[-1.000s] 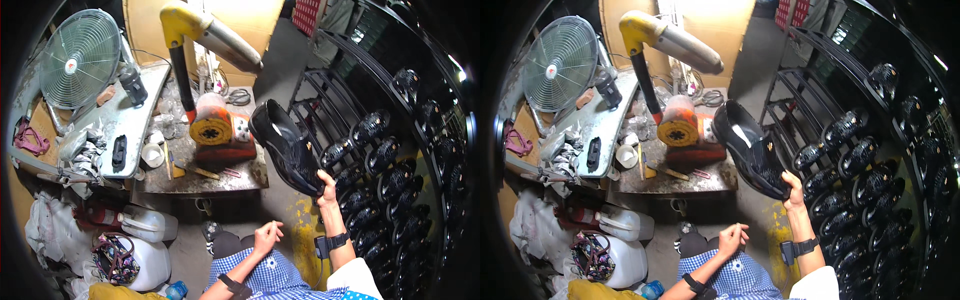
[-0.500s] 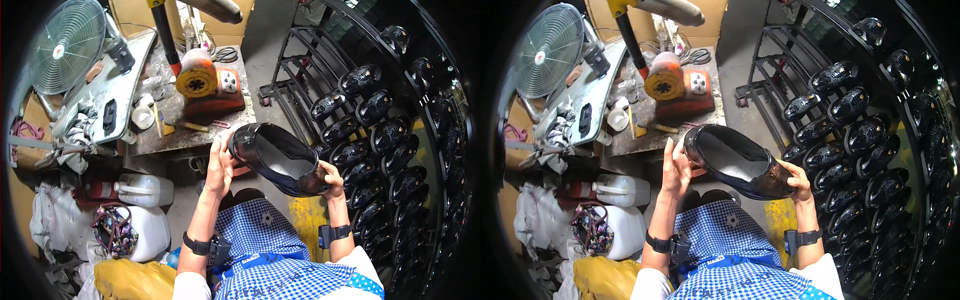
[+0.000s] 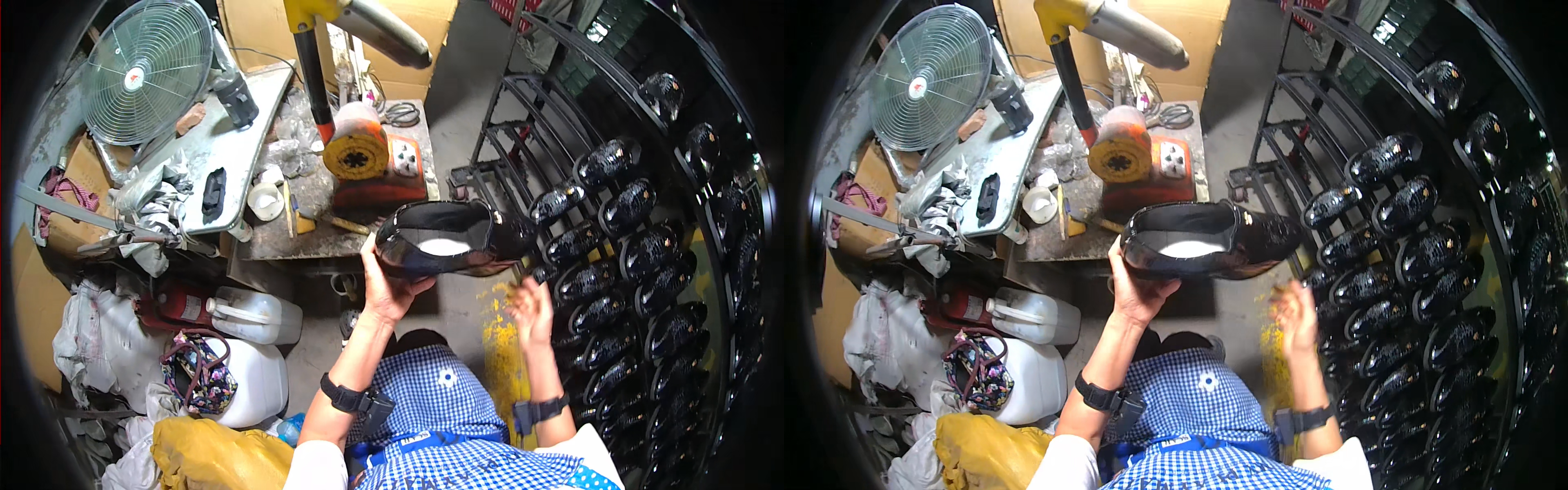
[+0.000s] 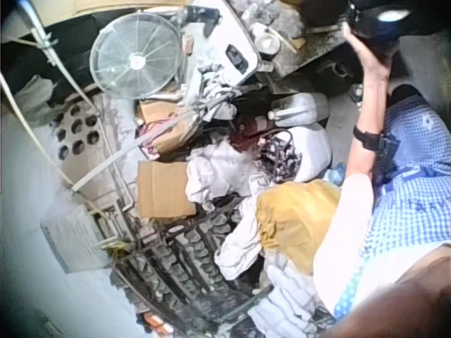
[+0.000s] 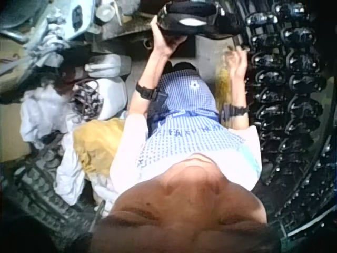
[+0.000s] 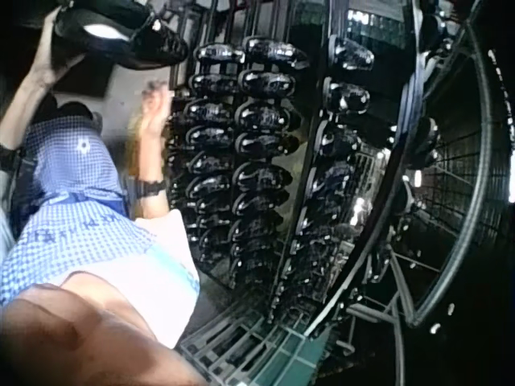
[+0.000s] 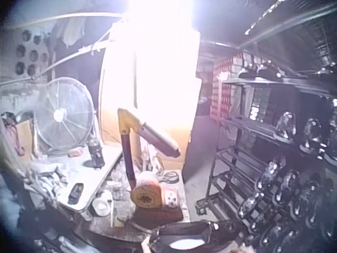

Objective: Picking up black leather shoes from a storage rack, inspecting them, and using a brush on the outer surface.

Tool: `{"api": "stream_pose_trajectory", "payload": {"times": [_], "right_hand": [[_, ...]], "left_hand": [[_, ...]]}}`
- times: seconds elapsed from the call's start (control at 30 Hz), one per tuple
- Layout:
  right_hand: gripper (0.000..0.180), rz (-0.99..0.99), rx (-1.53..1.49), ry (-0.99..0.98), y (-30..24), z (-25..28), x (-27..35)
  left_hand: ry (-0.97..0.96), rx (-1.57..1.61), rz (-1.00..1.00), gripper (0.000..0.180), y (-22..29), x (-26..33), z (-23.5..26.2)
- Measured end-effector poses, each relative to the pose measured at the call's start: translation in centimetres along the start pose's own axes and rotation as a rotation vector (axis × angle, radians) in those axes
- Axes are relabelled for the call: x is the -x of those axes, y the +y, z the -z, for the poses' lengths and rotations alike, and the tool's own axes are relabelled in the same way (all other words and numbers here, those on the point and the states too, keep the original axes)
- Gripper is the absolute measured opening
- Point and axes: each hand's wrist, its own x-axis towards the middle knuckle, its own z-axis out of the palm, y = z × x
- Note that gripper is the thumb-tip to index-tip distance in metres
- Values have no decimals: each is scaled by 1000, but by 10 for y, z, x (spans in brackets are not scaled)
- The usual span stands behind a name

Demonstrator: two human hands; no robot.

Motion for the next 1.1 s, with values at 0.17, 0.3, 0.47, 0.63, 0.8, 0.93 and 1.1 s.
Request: {"api": "stream_pose_trajectory", "payload": {"times": [0.17,0.3,0.47,0.63,0.8,0.93,1.1], "right_hand": [[50,257,683,-380,71,-41,46],[57,539,1190,-548,104,-69,75],[60,597,1247,-558,104,-73,68],[55,628,1258,-550,102,-72,62],[53,649,1249,-522,102,-71,58],[53,647,1254,-513,101,-68,56],[52,656,1237,-498,101,-68,55]], "left_hand": [[-30,79,-171,63,18,-62,-25],[17,177,-218,61,35,-106,-43],[58,267,-252,58,54,-150,-56],[-31,330,-210,58,72,-184,-61],[-72,319,-207,57,82,-201,-71],[-61,351,-223,55,87,-203,-77],[-85,339,-226,54,92,-209,-75]]}}
